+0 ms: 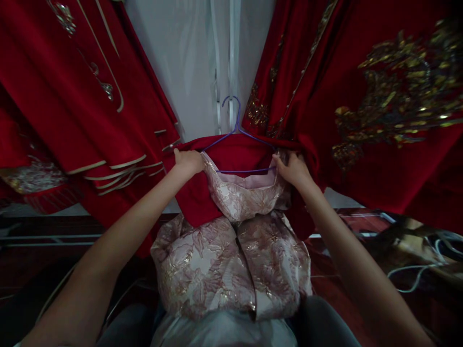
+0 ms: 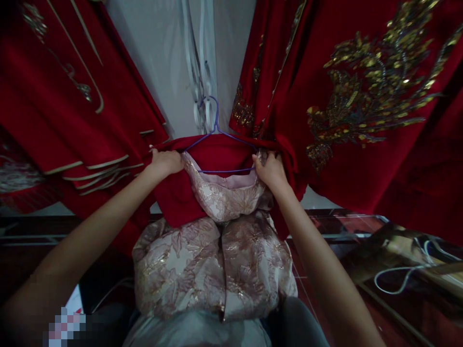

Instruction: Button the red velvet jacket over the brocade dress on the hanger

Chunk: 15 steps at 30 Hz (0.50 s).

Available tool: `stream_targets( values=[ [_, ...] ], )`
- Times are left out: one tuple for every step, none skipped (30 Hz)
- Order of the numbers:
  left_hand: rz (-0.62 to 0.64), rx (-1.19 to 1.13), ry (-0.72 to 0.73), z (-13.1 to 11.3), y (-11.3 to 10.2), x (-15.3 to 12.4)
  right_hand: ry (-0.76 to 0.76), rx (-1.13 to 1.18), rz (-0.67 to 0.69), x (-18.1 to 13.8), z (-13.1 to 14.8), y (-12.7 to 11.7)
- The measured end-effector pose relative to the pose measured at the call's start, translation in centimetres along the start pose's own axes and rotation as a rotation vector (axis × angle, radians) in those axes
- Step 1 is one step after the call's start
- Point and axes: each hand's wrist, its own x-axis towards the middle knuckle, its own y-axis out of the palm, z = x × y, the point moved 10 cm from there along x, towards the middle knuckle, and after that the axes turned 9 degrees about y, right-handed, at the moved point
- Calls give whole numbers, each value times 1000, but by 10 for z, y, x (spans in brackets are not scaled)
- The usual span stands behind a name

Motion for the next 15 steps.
stream_targets(
  values=[
    [-4, 13, -5, 1, 0, -1, 2, -11, 6, 3, -3, -1],
    [-10, 20, 0, 2, 0, -2, 5, -24, 4, 6, -6, -1],
    [-13, 20, 12, 3, 2, -2, 8, -40, -5, 10, -8, -2],
    [-9, 11, 25, 5, 5, -1, 9, -57, -20, 14, -11, -3],
    [3, -12, 35, 8, 8, 1, 5, -72, -36, 19, -12, -4],
    [17, -53, 43, 13, 12, 4, -7, -86, -47, 24, -12, -4],
    [33, -114, 57, 18, 15, 7, -23, -94, -44, 31, -12, -5],
    [52, -201, 79, 22, 19, 11, -32, -99, -23, 38, -14, -4],
    [75, -326, 97, 28, 22, 14, -24, -100, 24, 45, -17, -2],
    [98, -468, 109, 33, 26, 16, 0, -91, 92, 51, -22, 2],
    [118, -601, 114, 39, 29, 18, 37, -67, 165, 56, -28, 5],
    [138, -725, 112, 45, 32, 18, 77, -24, 229, 59, -35, 8],
    [164, -843, 101, 51, 35, 18, 111, 37, 275, 61, -41, 8],
    [200, -953, 86, 55, 41, 17, 131, 115, 301, 62, -45, 7],
    [247, -1055, 74, 58, 48, 16, 132, 205, 318, 61, -47, 6]
  ],
)
